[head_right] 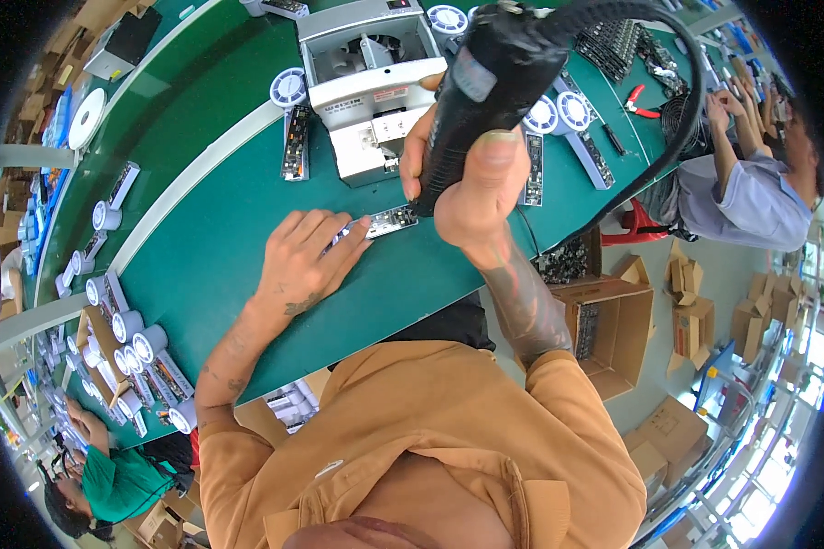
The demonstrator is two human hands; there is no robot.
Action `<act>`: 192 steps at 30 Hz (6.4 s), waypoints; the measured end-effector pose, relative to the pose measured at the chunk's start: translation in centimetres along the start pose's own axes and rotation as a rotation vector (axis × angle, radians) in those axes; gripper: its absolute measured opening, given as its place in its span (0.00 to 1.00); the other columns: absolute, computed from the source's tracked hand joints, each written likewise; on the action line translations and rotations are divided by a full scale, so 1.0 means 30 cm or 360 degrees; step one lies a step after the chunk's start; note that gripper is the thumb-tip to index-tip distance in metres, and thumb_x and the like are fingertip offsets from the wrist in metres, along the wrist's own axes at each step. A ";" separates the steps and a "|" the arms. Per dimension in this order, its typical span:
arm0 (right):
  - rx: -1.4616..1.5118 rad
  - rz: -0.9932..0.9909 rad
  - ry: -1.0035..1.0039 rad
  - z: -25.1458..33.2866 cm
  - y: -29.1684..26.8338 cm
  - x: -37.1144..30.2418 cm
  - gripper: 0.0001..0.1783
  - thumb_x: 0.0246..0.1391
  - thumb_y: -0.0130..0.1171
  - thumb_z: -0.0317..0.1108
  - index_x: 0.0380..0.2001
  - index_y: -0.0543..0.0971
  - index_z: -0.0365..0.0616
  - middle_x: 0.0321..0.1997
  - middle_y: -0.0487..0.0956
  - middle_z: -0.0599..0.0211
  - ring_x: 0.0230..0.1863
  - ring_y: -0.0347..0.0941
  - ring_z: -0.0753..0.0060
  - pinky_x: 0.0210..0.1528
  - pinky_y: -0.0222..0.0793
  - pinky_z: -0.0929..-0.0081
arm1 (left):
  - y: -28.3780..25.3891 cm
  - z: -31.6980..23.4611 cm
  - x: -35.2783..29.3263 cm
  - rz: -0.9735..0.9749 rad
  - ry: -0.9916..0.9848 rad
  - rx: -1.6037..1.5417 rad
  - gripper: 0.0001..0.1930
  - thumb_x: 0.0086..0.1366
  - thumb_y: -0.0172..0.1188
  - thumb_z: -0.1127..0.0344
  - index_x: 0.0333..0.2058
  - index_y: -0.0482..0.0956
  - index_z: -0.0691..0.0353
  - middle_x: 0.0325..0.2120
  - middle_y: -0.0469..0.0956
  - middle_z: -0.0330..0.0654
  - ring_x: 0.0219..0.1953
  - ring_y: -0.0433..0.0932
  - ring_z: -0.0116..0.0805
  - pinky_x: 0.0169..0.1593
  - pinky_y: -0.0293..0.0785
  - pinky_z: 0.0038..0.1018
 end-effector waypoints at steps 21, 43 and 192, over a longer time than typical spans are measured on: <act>0.0695 0.0031 -0.0382 0.088 -0.017 0.031 0.61 0.38 0.29 0.93 0.35 0.71 0.38 0.19 0.69 0.65 0.17 0.66 0.69 0.21 0.65 0.71 | 0.014 -0.021 0.023 -0.0022 0.0025 -0.0024 0.16 0.54 0.71 0.67 0.43 0.83 0.59 0.37 0.78 0.39 0.36 0.76 0.34 0.35 0.70 0.29; 0.0158 0.0166 -0.0142 -0.011 0.177 0.033 0.56 0.53 0.35 0.83 0.54 0.62 0.33 0.17 0.69 0.64 0.13 0.66 0.73 0.17 0.64 0.76 | -0.124 0.017 0.017 0.0442 -0.0385 0.0133 0.35 0.55 0.70 0.49 0.54 0.75 0.69 0.31 0.79 0.43 0.39 0.78 0.38 0.50 0.70 0.35; -0.0127 0.0336 -0.0541 0.092 0.087 0.196 0.49 0.61 0.39 0.73 0.49 0.68 0.26 0.20 0.75 0.60 0.16 0.69 0.75 0.20 0.63 0.80 | -0.117 0.001 0.135 0.1058 -0.0009 0.0440 0.03 0.48 0.61 0.72 0.24 0.80 0.58 0.25 0.78 0.41 0.37 0.76 0.35 0.37 0.66 0.29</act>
Point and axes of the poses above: each hand's wrist, its own x-axis towards the middle knuckle, its own y-axis out of the palm, z = x × y, the point moved 4 cm from there along x, towards the middle knuckle
